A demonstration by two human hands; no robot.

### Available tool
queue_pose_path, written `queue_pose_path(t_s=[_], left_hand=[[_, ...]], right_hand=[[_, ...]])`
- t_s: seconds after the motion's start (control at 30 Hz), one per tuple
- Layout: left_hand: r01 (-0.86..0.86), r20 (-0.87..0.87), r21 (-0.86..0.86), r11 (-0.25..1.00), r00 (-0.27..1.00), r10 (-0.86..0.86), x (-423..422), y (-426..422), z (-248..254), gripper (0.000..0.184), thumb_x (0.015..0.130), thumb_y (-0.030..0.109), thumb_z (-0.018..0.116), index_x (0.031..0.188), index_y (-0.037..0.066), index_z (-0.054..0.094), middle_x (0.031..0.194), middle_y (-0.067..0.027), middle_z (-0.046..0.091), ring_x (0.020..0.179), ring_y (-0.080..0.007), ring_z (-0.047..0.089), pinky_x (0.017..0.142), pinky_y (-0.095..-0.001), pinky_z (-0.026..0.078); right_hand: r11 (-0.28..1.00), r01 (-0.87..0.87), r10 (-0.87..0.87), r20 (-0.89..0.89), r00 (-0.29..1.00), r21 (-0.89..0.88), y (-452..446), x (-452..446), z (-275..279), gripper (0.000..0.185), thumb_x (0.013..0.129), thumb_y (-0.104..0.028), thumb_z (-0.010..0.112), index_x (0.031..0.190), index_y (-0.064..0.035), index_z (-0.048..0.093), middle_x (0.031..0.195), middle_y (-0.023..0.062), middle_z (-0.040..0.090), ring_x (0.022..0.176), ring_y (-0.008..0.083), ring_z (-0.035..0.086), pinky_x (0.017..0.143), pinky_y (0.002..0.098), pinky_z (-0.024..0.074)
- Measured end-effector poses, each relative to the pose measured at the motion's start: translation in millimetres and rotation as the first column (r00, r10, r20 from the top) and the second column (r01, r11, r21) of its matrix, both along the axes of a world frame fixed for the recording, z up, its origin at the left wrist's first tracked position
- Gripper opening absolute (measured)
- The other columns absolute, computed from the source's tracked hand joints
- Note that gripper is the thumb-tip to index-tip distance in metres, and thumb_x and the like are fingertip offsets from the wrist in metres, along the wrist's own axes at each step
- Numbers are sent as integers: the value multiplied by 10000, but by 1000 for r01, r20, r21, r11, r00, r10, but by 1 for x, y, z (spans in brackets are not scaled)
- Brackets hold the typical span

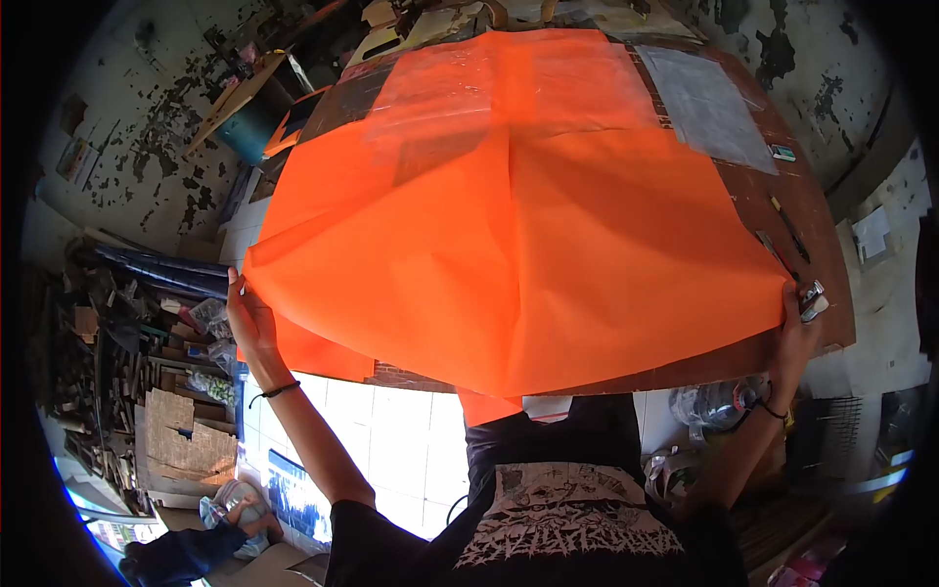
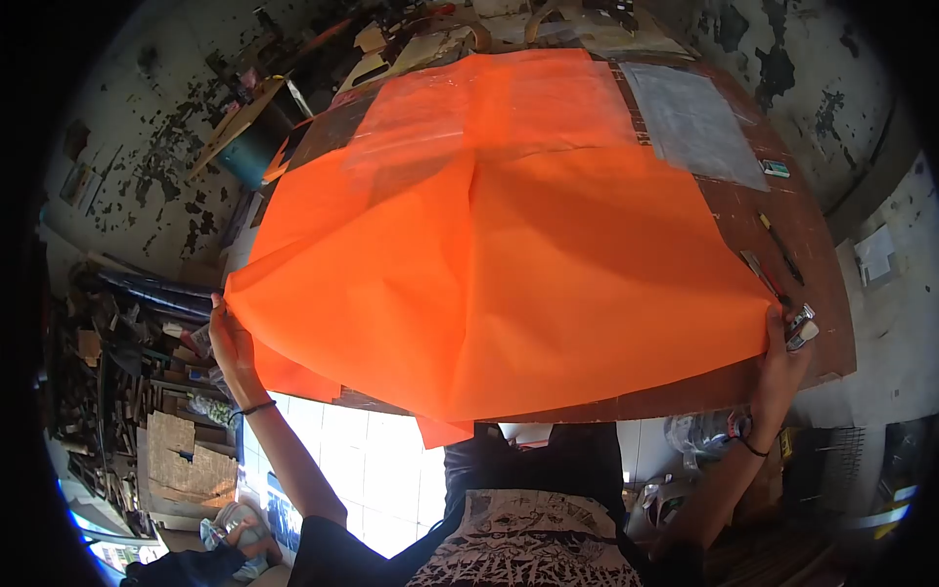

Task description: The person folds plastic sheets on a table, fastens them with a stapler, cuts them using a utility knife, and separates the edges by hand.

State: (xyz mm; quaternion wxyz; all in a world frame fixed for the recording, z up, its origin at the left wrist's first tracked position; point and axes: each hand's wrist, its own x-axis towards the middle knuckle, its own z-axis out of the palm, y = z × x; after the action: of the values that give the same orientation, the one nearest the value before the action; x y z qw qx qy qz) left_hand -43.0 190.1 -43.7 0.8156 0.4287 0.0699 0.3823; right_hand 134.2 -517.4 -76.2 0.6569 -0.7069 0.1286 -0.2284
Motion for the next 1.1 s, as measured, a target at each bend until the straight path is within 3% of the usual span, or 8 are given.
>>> queue_pose_path(t_s=[0.27, 0.43, 0.57, 0.73, 0.8, 0.93, 1.0, 1.1], left_hand=[[-22, 18, 159, 987, 1000, 20, 82, -167, 105, 359, 1013, 189, 399, 1254, -50, 517, 1267, -179, 590, 1164, -241, 578, 1007, -373, 454], [351, 24, 537, 767, 903, -429, 157, -361, 146, 121, 928, 48, 472, 939, 29, 591, 805, -7, 562, 656, -74, 491, 557, -271, 421], [705, 51, 475, 526, 575, -817, 159, -467, 137, 205, 930, 57, 484, 1119, -11, 529, 919, -94, 592, 772, -126, 573, 662, -289, 472], [262, 117, 906, 332, 598, -793, 94, -465, 99, 274, 950, 137, 533, 1178, -11, 499, 1073, -142, 567, 927, -228, 597, 759, -340, 498], [411, -362, 891, -191, 394, -844, 79, -422, 86, 302, 942, 152, 554, 1204, 7, 509, 1147, -155, 540, 993, -297, 583, 808, -375, 506], [459, -414, 888, -18, 782, -466, 66, -352, 43, 252, 860, 49, 642, 1106, 20, 595, 1058, -140, 589, 1006, -311, 600, 866, -398, 511], [335, -319, 940, 61, 929, -187, 74, -319, 26, 263, 817, -45, 643, 1070, 24, 618, 1015, -117, 609, 990, -284, 619, 858, -387, 520], [453, -370, 855, 252, 874, -314, 84, -276, 18, 299, 810, -56, 626, 1089, 51, 621, 1002, -97, 581, 896, -264, 604, 762, -374, 506]], right_hand=[[668, 277, -39, 338, 940, -691, -14, 4, -16, 261, 935, -217, 656, 1072, -14, 566, 922, 13, 591, 782, 67, 525, 689, 211, 417], [938, -266, 298, 128, 946, -223, 86, -62, 44, 294, 930, -234, 661, 1087, -27, 524, 937, 30, 596, 839, 111, 591, 674, 231, 431], [650, -750, 719, 222, 659, 122, 52, -63, -21, 341, 978, -192, 559, 1258, -41, 435, 1243, 103, 597, 994, 177, 624, 725, 280, 509], [771, -337, 228, 259, 938, 541, 30, -62, -91, 311, 1002, -328, 498, 1158, -60, 473, 1253, 86, 557, 1095, 158, 593, 539, 230, 456], [744, -422, 309, 293, 905, 518, 41, -68, -58, 376, 1002, -402, 465, 1168, -65, 483, 1171, 66, 562, 1056, 141, 599, 502, 216, 414], [697, -528, 410, 333, 849, 486, 53, -75, -26, 485, 1002, -514, 415, 1182, -72, 497, 1048, 36, 569, 998, 115, 608, 446, 196, 351], [841, -329, 281, 171, 944, 430, 53, -78, -27, 499, 952, -587, 472, 1016, -93, 479, 850, -26, 515, 589, 50, 445, 445, 190, 283], [847, -228, 209, 93, 973, 480, 63, -76, -15, 415, 994, -493, 464, 1031, -82, 507, 785, -9, 543, 518, 46, 388, 419, 171, 256]])
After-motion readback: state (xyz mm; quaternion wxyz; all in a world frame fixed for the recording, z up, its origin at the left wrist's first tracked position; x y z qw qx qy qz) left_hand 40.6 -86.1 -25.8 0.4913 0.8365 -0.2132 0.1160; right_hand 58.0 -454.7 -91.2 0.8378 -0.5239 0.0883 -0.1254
